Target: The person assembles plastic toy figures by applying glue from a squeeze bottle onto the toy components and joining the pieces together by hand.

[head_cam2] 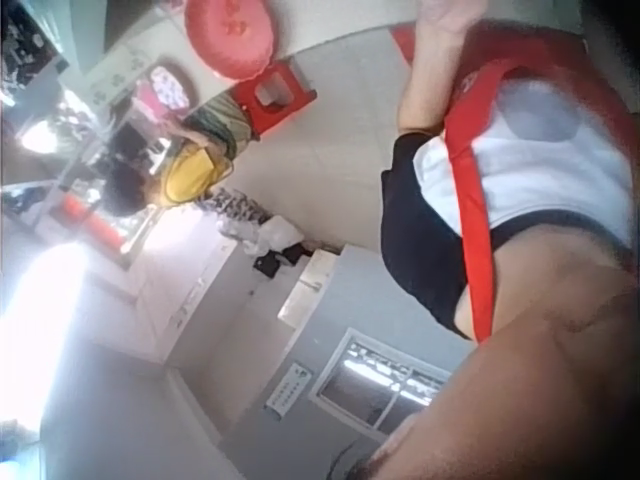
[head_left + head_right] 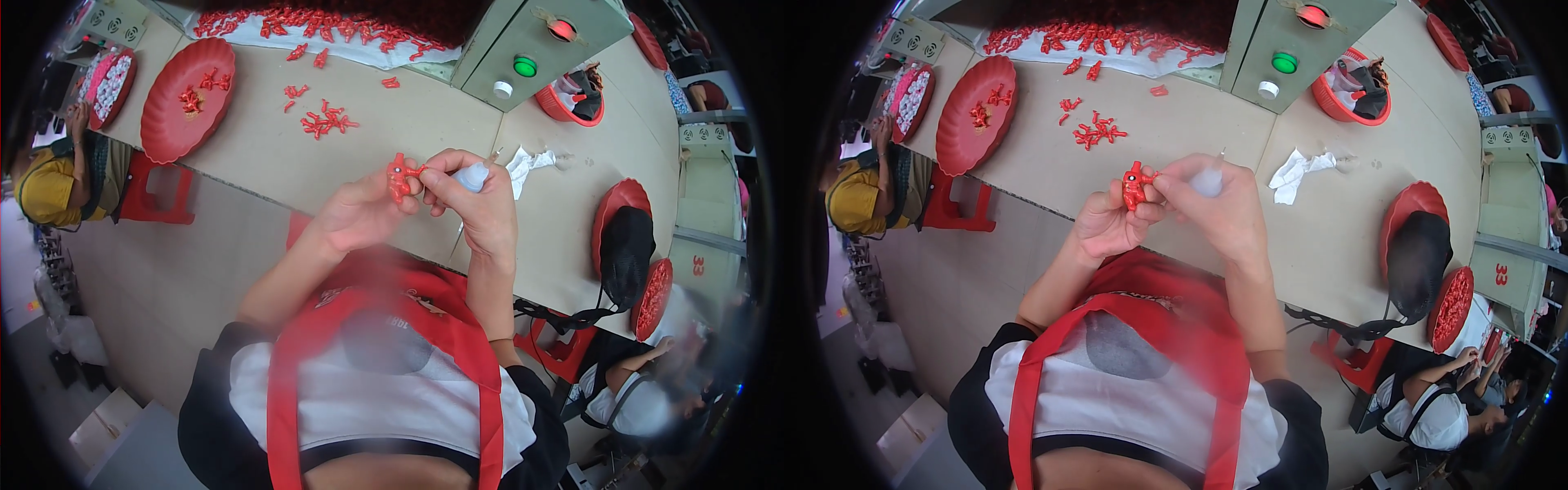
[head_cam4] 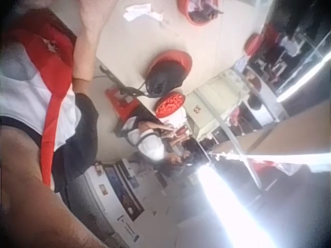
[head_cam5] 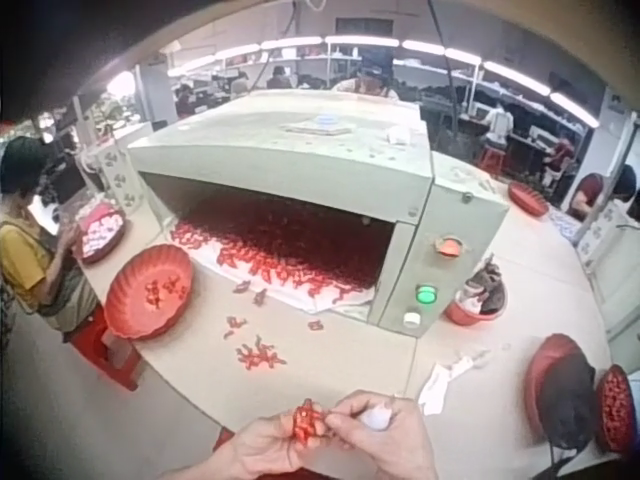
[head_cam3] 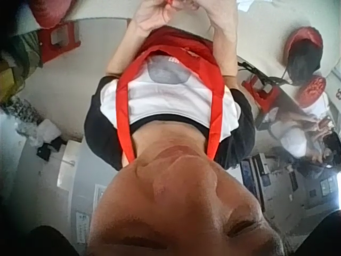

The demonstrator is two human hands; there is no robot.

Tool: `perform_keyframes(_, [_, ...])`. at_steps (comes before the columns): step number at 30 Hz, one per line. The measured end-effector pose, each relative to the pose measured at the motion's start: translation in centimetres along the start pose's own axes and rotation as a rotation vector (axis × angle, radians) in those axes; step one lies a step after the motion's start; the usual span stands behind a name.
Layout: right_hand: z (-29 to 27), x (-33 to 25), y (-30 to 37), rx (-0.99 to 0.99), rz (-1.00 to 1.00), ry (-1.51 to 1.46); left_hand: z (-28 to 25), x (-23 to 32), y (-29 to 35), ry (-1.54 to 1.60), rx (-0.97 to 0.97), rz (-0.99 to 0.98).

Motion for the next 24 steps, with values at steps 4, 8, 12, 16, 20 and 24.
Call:
perform_keyframes(4, [-0.18, 0.11, 0.03, 0.053, 0.066, 0.068, -0.22, 0.08, -0.1, 0.041, 0.05, 0.019])
perform_keyframes(8, [-0.25, 0.26, 0.05, 0.064, 0.057, 0.05, -0.26, 0.08, -0.03, 0.055, 0.075, 0.007])
perform_keyframes(12, [-0.28, 0.4, 0.06, 0.052, 0.069, 0.04, -0.19, 0.15, -0.01, 0.051, 0.085, -0.005])
perform_keyframes(16, [-0.14, 0.41, 0.13, 0.054, 0.062, 0.026, -0.12, 0.1, -0.08, 0.055, 0.076, -0.007])
perform_keyframes(20, [-0.16, 0.36, 0.23, 0.06, 0.062, 0.032, 0.11, 0.18, -0.14, -0.012, 0.081, 0.004])
perform_keyframes(24, [-0.12, 0.47, 0.17, 0.063, 0.065, 0.038, -0.22, 0.35, -0.02, -0.006, 0.098, 0.008])
Point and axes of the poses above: each hand's wrist, its own y-axis away from the middle knuckle, its own z-axis out of the palm, x = y × z, the point moved 3 cm from there along -y, towards the middle knuckle, and after that the axes turned 4 degrees about y, right-handed, at the moved point
